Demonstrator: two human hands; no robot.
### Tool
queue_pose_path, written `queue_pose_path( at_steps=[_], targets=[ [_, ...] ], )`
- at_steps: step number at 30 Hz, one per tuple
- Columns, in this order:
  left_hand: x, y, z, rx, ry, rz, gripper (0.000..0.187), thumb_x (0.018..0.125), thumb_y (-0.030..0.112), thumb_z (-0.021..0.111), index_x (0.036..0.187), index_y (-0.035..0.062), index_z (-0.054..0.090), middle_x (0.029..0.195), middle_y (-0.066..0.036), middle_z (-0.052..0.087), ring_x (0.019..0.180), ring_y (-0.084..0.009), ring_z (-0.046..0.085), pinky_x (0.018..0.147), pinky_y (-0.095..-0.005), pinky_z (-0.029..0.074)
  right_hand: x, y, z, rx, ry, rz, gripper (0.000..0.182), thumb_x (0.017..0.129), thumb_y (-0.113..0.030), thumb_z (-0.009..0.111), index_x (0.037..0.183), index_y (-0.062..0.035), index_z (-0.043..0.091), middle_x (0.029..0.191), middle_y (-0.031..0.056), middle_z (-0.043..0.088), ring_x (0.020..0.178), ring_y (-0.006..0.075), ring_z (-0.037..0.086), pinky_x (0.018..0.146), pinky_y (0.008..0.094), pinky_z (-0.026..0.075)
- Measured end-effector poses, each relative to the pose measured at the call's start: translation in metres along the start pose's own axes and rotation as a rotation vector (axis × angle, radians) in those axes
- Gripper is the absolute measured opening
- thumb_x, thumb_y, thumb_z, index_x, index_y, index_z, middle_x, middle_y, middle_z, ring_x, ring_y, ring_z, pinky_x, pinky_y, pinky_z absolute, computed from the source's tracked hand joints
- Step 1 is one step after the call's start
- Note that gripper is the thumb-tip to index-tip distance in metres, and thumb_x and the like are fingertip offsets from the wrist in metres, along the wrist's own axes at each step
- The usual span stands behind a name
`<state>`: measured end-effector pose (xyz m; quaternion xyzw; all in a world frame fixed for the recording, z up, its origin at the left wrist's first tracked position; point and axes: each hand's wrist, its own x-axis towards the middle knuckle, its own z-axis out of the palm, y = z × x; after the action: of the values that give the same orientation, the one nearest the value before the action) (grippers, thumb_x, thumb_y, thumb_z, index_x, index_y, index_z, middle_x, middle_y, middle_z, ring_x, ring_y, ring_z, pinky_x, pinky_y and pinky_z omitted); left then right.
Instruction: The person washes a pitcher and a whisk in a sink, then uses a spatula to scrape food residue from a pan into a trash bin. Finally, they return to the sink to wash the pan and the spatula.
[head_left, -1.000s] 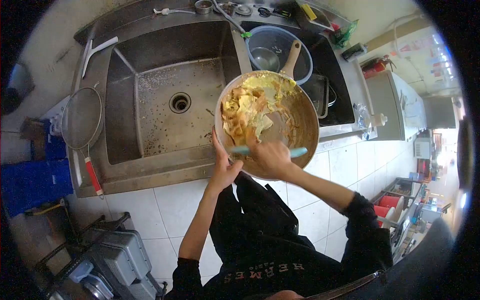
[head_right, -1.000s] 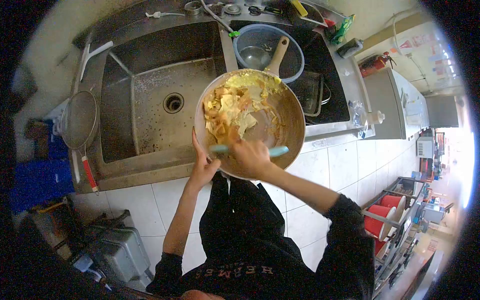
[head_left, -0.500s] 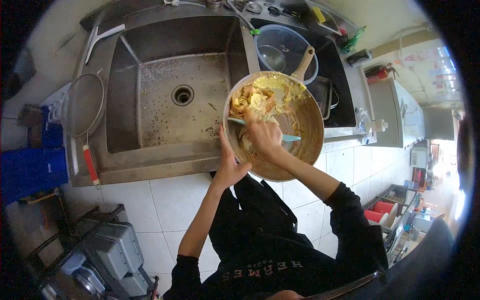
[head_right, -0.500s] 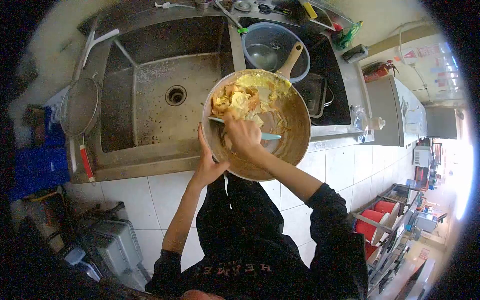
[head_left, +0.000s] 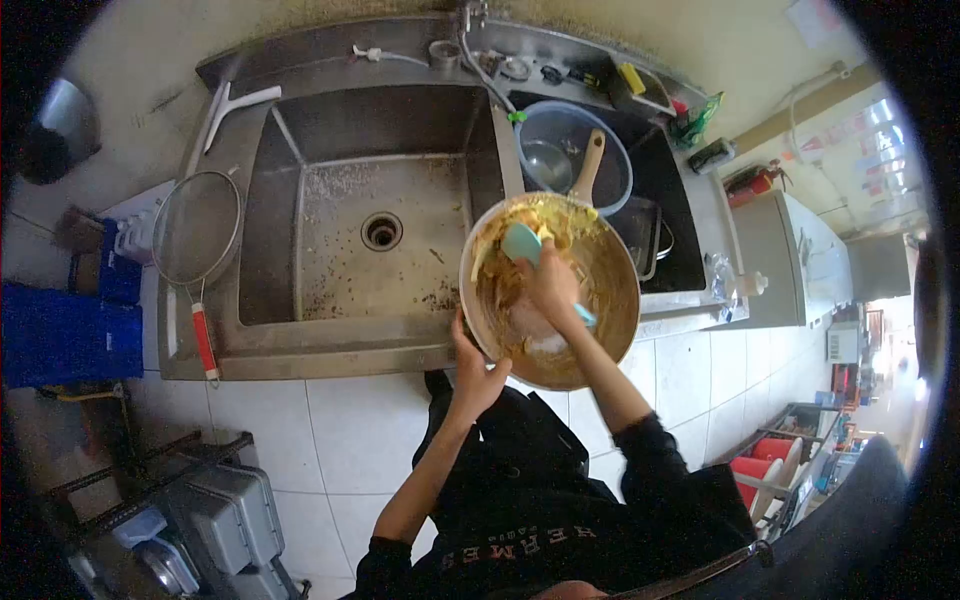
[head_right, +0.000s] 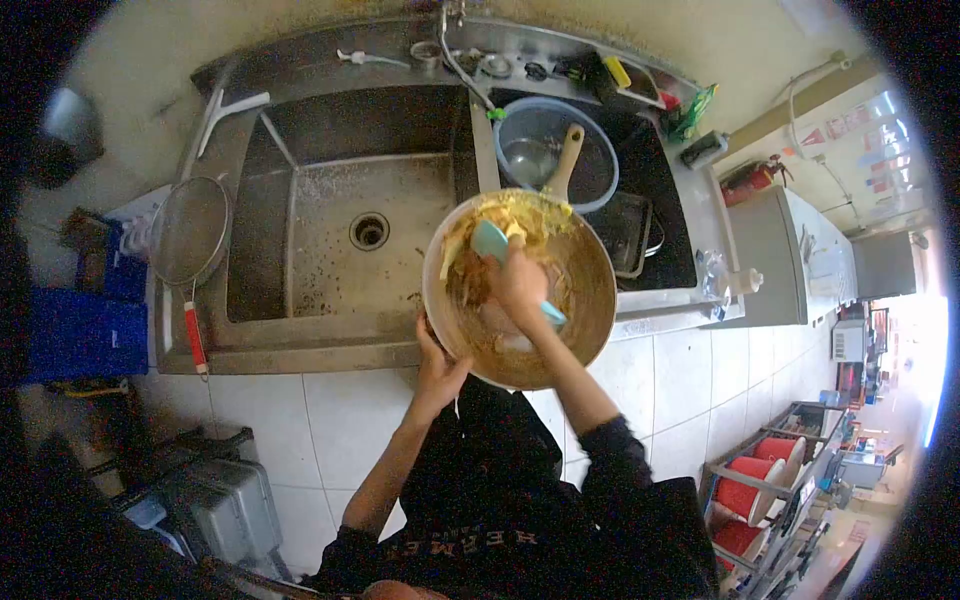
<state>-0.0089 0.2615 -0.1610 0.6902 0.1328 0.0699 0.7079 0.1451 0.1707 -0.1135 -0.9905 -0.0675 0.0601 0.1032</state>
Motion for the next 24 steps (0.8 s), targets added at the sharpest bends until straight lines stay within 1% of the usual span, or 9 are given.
queue_pose_path(
  at_steps=[3, 5, 6, 8, 10, 13, 17, 20, 24],
  targets=[
    [0.034, 0.010, -0.023, 0.124, -0.006, -0.009, 0.087, 0.070, 0.012, 0.059, 0.133, -0.0053, 0.001, 0.134, -0.028, 0.018, 0.124, -0.0375, 0.026, 0.102, -0.0391, 0.025, -0.025, 0.027, -0.040, -0.252, 0.018, -0.401, 0.034, 0.081, -0.028, 0.053, 0.107, -0.0079, 0.043, 0.064, 0.0179, 0.060, 0.054, 0.0319, 0.060, 0.046, 0.0419, 0.046],
    [0.068, 0.022, -0.032, 0.139, 0.071, -0.067, 0.080, 0.072, 0.012, 0.056, 0.134, -0.0008, 0.007, 0.134, -0.026, 0.024, 0.122, -0.0358, 0.031, 0.100, -0.0392, 0.028, -0.069, 0.005, -0.064, -0.565, -0.284, -0.536, 0.027, 0.081, -0.025, 0.051, 0.104, -0.0113, 0.048, 0.062, 0.0135, 0.060, 0.049, 0.0241, 0.060, 0.042, 0.0352, 0.045],
    [0.076, 0.020, -0.036, 0.132, 0.068, -0.071, 0.080, 0.072, 0.012, 0.056, 0.134, -0.0008, 0.007, 0.134, -0.026, 0.024, 0.122, -0.0358, 0.031, 0.100, -0.0392, 0.028, -0.089, 0.018, -0.026, -0.692, -0.283, -0.577, 0.025, 0.081, -0.024, 0.051, 0.103, -0.0124, 0.048, 0.060, 0.0108, 0.059, 0.049, 0.0211, 0.059, 0.041, 0.0337, 0.044],
    [0.098, 0.019, -0.043, 0.110, -0.205, -0.075, 0.072, 0.073, 0.008, 0.049, 0.136, 0.0043, 0.012, 0.132, -0.024, 0.030, 0.121, -0.0347, 0.034, 0.101, -0.0384, 0.028, -0.083, 0.014, 0.017, -0.826, -0.259, -0.620, 0.024, 0.081, -0.023, 0.050, 0.103, -0.0136, 0.049, 0.058, 0.0081, 0.058, 0.049, 0.0182, 0.058, 0.040, 0.0322, 0.043],
    [0.089, 0.013, -0.041, 0.095, -0.207, -0.118, 0.070, 0.074, 0.006, 0.046, 0.136, 0.0060, 0.014, 0.132, -0.023, 0.032, 0.122, -0.0340, 0.033, 0.101, -0.0379, 0.028, -0.070, -0.008, 0.032, -0.669, 0.290, -0.684, 0.020, 0.077, -0.019, 0.052, 0.097, -0.0131, 0.050, 0.055, 0.0047, 0.054, 0.046, 0.0160, 0.056, 0.037, 0.0333, 0.041],
    [0.074, 0.010, -0.041, 0.144, -0.146, -0.077, 0.068, 0.074, 0.000, 0.040, 0.136, 0.0069, 0.014, 0.132, -0.024, 0.031, 0.124, -0.0340, 0.031, 0.101, -0.0376, 0.028, -0.030, -0.031, 0.051, -0.964, 0.144, -0.480, 0.020, 0.076, -0.020, 0.054, 0.093, -0.0091, 0.054, 0.057, 0.0039, 0.054, 0.046, 0.0214, 0.056, 0.035, 0.0356, 0.038],
    [0.063, 0.018, -0.036, 0.100, -0.070, -0.046, 0.064, 0.076, -0.001, 0.039, 0.135, 0.0021, 0.013, 0.132, -0.024, 0.031, 0.123, -0.0344, 0.032, 0.101, -0.0384, 0.027, -0.013, -0.029, 0.067, -0.843, 0.206, -0.360, 0.022, 0.074, -0.017, 0.056, 0.093, -0.0064, 0.053, 0.056, 0.0049, 0.053, 0.047, 0.0225, 0.056, 0.034, 0.0374, 0.038],
    [0.054, 0.026, -0.033, 0.112, -0.067, -0.058, 0.062, 0.078, 0.000, 0.039, 0.135, 0.0010, 0.014, 0.133, -0.024, 0.030, 0.122, -0.0347, 0.033, 0.102, -0.0393, 0.026, 0.010, -0.039, 0.051, -0.932, 0.008, -0.331, 0.019, 0.072, -0.016, 0.057, 0.089, -0.0063, 0.056, 0.064, 0.0080, 0.059, 0.051, 0.0239, 0.060, 0.038, 0.0408, 0.043],
    [0.041, 0.013, -0.018, 0.256, 0.072, 0.036, 0.062, 0.077, -0.001, 0.038, 0.134, -0.0026, 0.012, 0.134, -0.027, 0.026, 0.123, -0.0379, 0.030, 0.103, -0.0414, 0.024, 0.044, -0.024, 0.002, -0.546, -0.212, -0.264, 0.020, 0.072, -0.016, 0.057, 0.090, -0.0067, 0.059, 0.084, 0.0124, 0.064, 0.072, 0.0273, 0.064, 0.057, 0.0392, 0.050]
  ],
)
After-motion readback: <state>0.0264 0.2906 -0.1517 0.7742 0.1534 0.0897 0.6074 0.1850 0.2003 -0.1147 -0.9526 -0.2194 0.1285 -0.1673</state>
